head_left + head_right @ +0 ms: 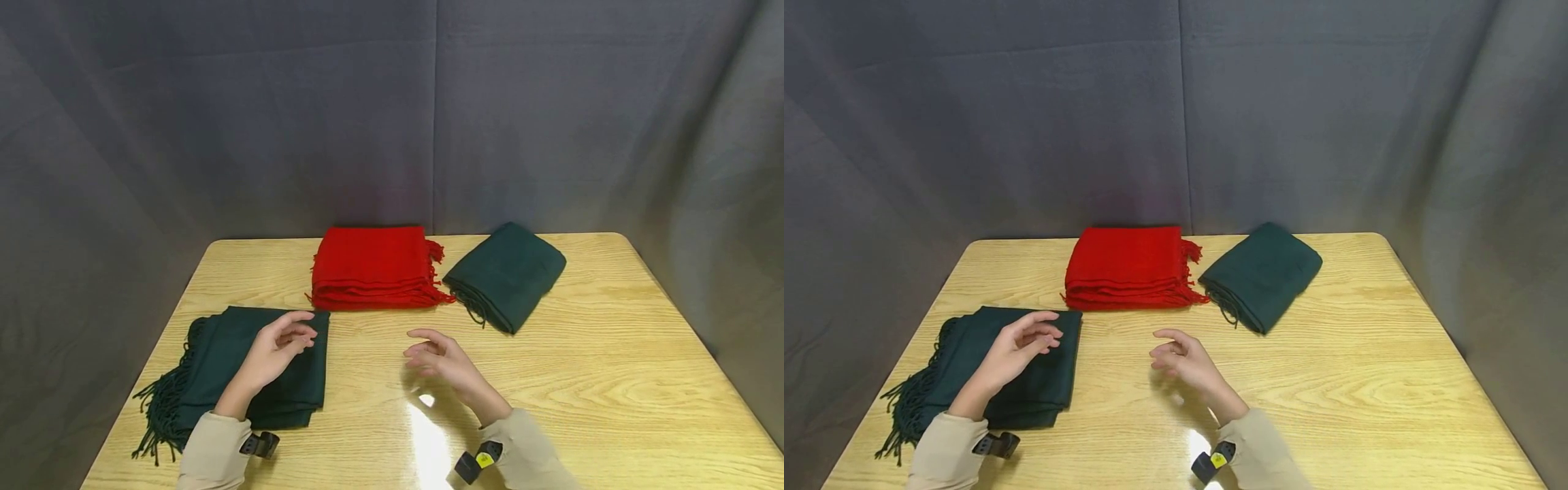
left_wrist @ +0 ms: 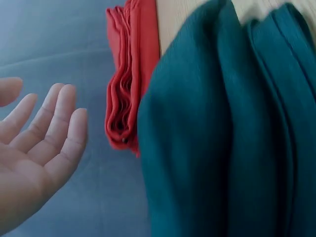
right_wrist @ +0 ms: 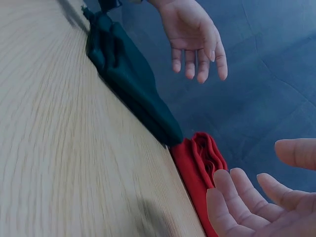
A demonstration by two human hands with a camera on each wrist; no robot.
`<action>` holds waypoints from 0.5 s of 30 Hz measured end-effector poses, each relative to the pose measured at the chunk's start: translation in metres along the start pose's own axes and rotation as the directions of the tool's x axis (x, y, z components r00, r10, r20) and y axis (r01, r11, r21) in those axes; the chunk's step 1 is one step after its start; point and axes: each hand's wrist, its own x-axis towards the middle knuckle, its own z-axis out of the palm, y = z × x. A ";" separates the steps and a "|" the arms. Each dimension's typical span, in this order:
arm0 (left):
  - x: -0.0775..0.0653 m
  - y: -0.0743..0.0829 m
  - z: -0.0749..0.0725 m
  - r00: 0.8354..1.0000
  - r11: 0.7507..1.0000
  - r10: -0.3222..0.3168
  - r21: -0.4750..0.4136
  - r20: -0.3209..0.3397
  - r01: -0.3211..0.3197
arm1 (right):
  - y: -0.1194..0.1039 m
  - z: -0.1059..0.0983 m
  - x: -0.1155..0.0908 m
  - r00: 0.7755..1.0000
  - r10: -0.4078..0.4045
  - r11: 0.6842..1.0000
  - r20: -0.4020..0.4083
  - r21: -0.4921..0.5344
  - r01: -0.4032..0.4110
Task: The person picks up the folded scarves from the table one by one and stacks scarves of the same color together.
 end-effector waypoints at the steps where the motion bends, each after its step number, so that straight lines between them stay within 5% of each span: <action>1: -0.002 -0.001 -0.003 1.000 1.000 -0.010 0.008 0.011 0.010 | 0.000 0.003 0.001 1.000 0.002 1.000 0.006 0.007 -0.002; 15: -0.018 -0.011 -0.042 0.979 0.986 -0.163 0.050 0.121 0.158 | 0.004 0.034 0.024 0.999 0.030 0.993 0.046 0.116 -0.035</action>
